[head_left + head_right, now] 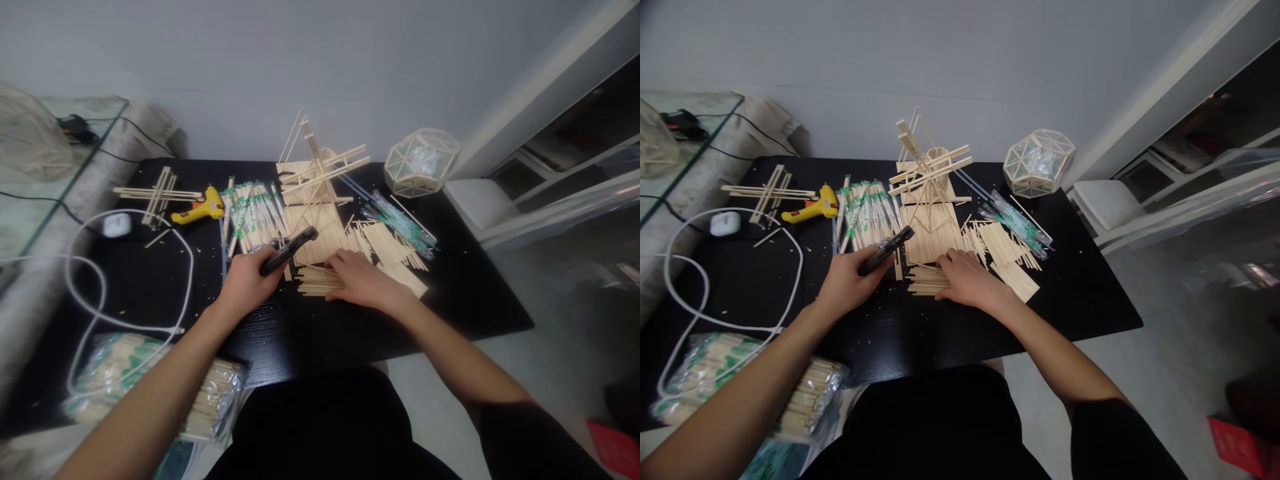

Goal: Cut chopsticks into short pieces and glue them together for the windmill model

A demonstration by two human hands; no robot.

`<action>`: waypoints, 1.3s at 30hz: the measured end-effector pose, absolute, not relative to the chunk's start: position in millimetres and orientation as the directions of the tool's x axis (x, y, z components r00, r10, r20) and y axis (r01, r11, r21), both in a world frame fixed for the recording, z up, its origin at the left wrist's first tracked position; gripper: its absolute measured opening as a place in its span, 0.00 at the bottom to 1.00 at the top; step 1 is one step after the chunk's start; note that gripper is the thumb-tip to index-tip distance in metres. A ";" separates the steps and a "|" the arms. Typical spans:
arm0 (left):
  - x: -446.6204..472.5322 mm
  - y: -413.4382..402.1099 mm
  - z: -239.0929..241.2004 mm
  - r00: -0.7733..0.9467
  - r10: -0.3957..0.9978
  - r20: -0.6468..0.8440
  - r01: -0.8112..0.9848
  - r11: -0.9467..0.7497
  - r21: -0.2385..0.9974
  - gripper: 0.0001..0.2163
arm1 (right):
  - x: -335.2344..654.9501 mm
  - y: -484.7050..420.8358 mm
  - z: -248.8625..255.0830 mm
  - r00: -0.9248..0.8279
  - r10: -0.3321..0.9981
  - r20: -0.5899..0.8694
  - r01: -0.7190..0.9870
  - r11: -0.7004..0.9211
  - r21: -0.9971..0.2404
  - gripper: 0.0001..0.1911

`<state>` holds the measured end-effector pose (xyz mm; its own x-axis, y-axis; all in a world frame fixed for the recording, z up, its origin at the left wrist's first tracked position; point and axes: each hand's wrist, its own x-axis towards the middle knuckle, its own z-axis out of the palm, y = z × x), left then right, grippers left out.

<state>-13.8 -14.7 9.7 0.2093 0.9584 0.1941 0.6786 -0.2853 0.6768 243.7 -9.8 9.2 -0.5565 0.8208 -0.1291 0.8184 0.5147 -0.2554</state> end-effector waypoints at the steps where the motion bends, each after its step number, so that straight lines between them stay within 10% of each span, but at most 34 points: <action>1: -13.9 -14.7 9.5 0.210 0.958 0.193 0.679 -0.285 0.677 0.12 | 242.6 -8.6 10.6 -0.549 0.823 -0.145 0.825 0.508 -0.247 0.29; 14: -14.3 -14.4 9.8 0.213 0.958 0.190 0.670 -0.285 0.686 0.12 | 236.5 -10.7 15.5 -0.544 0.815 -0.199 0.818 0.463 -0.341 0.11; 39: -15.1 -14.1 7.8 0.228 0.959 0.167 0.683 -0.279 0.675 0.12 | 211.0 -33.7 11.2 -0.493 0.854 -0.167 0.852 0.512 0.104 0.18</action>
<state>-15.1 -14.1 7.8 0.2277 0.9594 0.1665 0.6831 -0.2792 0.6749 211.0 -33.7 11.2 -0.4927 0.8539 -0.1673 0.8524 0.5123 0.1043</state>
